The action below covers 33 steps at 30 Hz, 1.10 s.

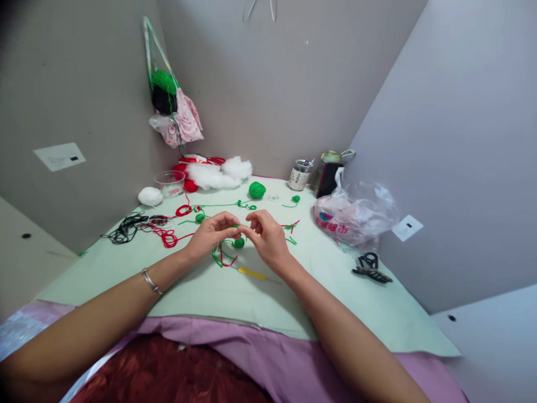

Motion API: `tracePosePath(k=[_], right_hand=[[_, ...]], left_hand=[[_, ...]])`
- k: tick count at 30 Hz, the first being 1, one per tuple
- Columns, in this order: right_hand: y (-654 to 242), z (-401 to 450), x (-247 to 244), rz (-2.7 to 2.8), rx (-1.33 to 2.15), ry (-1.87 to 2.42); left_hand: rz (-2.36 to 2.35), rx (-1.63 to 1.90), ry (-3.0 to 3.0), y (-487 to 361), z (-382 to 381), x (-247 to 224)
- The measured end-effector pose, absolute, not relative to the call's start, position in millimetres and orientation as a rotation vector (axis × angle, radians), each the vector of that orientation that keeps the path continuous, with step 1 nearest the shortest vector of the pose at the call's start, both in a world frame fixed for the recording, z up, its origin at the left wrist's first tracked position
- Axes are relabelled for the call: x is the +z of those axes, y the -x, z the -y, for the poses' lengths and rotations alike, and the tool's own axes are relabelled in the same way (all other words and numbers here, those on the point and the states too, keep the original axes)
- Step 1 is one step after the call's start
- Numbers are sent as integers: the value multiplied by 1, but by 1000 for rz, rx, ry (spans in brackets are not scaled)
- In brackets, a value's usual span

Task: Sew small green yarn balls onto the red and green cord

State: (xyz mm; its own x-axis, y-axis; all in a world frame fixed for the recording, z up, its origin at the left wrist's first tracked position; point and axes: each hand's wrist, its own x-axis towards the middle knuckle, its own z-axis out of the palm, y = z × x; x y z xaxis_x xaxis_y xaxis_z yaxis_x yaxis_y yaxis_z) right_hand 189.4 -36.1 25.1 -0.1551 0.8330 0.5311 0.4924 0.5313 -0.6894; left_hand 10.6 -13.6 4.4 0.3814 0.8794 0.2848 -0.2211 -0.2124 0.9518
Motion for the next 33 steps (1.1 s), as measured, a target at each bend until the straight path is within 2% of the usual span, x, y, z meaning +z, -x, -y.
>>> tracePosePath(k=[7, 19, 22, 33], right_hand=[[-198, 29, 29, 1693, 1007, 1094], [-205, 29, 48, 1166, 1501, 901], [-214, 24, 48, 1149, 1524, 871], [-233, 6, 33, 1177, 1262, 999]], left_hand=[[-636, 1107, -1457, -11, 16, 7], [-543, 808, -1317, -8, 14, 6], [-524, 792, -1277, -7, 14, 6], [-541, 906, -1266, -6, 13, 8]])
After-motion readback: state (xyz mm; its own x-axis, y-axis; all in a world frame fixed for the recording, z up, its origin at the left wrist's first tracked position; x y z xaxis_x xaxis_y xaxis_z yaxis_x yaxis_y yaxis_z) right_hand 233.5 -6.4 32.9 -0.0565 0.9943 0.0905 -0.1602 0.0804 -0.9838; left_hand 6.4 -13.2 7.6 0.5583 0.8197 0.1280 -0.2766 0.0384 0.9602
